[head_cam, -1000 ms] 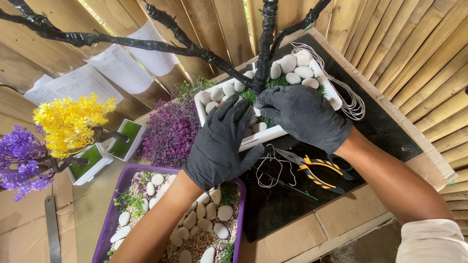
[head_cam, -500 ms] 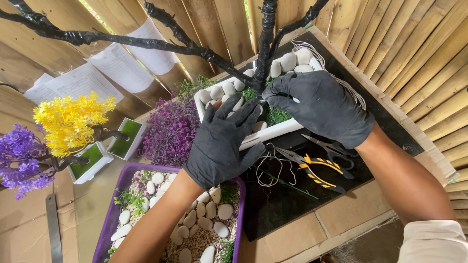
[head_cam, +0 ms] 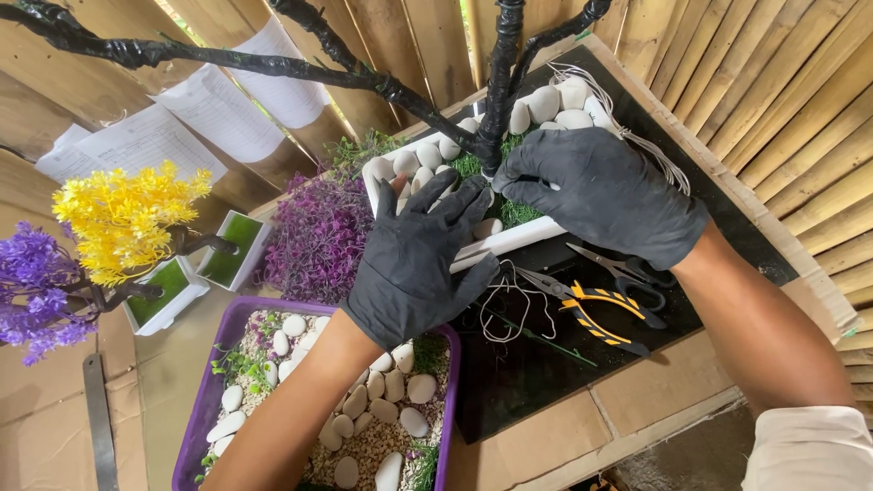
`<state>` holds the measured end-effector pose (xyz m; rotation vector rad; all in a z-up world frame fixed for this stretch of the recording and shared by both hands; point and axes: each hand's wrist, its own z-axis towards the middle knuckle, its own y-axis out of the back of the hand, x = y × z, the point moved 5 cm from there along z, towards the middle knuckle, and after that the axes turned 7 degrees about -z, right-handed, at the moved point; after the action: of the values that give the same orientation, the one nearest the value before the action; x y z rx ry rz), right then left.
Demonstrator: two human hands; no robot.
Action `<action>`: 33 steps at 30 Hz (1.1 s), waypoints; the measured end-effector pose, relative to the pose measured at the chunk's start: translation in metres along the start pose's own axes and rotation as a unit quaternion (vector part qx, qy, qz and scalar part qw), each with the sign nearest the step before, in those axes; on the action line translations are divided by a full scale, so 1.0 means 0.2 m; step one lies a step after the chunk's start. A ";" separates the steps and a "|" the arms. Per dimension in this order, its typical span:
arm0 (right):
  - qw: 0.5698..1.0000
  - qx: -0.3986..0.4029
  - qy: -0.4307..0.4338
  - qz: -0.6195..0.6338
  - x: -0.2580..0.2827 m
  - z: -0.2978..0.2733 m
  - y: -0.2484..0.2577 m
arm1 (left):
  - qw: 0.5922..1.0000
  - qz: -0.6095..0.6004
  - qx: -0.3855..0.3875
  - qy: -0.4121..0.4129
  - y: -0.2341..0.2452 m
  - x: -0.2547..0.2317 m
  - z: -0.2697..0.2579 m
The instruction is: The person arranges white stones and green moss in a purple tray and a white rectangular pot containing a black branch. They place stones around the base of the branch and along the edges of the moss, occasionally adjusting the placement of the stones and moss.
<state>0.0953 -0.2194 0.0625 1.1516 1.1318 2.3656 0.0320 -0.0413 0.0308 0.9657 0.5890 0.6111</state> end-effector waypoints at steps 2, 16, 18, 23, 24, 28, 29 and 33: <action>0.996 0.030 0.049 -0.073 0.05 0.00 -0.02 | 1.000 -0.001 -0.012 0.001 0.01 -0.01 0.00; 0.999 0.007 -0.017 0.041 -0.01 0.02 -0.06 | 0.999 0.019 -0.028 -0.010 0.07 -0.03 0.00; 0.999 -0.009 -0.018 0.035 -0.03 0.01 -0.06 | 0.999 0.016 -0.029 -0.023 0.05 -0.03 -0.01; 1.000 0.000 0.002 -0.012 -0.02 0.00 -0.01 | 0.989 -0.109 -0.100 0.015 0.05 0.00 -0.05; 1.000 0.000 0.004 -0.014 -0.01 0.00 0.00 | 0.989 -0.109 -0.103 0.014 0.05 0.01 -0.06; 1.000 0.011 0.024 0.016 0.01 0.00 0.01 | 0.976 -0.136 -0.171 -0.022 0.10 0.01 -0.06; 0.999 0.004 0.036 0.023 0.01 0.00 0.00 | 0.972 -0.129 -0.193 -0.023 0.11 0.01 -0.06; 0.998 -0.009 0.050 0.023 0.09 -0.01 0.00 | 0.967 -0.082 -0.240 0.004 0.04 0.04 -0.05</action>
<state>0.0820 -0.2099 0.0720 1.0748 1.1238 2.4896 0.0286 -0.0263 0.0311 0.4537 0.4901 0.5745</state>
